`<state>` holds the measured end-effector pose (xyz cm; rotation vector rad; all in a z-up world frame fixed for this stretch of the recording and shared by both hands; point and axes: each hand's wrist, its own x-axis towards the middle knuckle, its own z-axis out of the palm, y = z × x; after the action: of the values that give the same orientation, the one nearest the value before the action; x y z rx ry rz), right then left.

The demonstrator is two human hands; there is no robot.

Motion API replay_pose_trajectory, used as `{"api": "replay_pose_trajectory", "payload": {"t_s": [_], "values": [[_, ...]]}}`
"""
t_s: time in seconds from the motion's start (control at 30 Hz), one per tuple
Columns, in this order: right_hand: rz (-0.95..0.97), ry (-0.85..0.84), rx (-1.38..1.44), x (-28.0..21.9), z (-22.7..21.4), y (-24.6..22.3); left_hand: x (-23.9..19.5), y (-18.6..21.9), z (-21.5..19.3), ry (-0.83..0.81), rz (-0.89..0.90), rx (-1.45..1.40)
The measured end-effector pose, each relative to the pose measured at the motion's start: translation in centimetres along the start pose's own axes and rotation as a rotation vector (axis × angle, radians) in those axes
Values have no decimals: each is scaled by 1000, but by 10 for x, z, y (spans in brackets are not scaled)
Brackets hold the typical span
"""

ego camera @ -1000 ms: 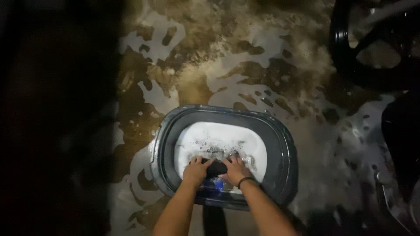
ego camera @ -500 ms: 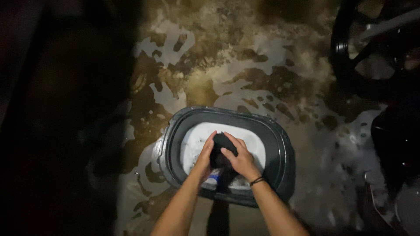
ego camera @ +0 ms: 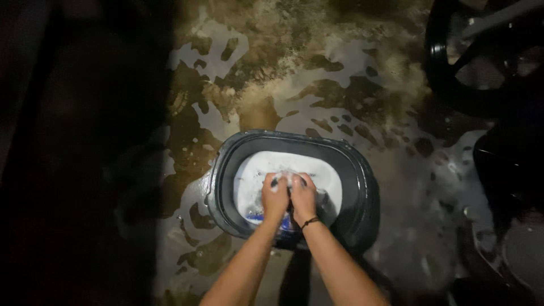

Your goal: The person washes a blue motorcycle using a sponge and soapy water from a bucket. They scrub the side panels, engine area, and under-seat compartment, repeatedly dipping the sponge into the bucket to reload soap.

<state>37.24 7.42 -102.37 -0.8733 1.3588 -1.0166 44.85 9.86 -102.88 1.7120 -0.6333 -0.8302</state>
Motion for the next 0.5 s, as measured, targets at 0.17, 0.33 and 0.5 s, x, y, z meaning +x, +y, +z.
{"api": "replay_pose_trajectory", "payload": {"t_s": [0.17, 0.33, 0.5], "values": [[-42, -128, -50, -14, 17, -86, 11, 78, -32, -36, -420, -661], [-85, -216, 34, -44, 17, -202, -1, 203, -70, -159, -452, -889], [-49, -197, 28, -92, 38, -331, -23, 351, -104, -126, -395, -771]]}}
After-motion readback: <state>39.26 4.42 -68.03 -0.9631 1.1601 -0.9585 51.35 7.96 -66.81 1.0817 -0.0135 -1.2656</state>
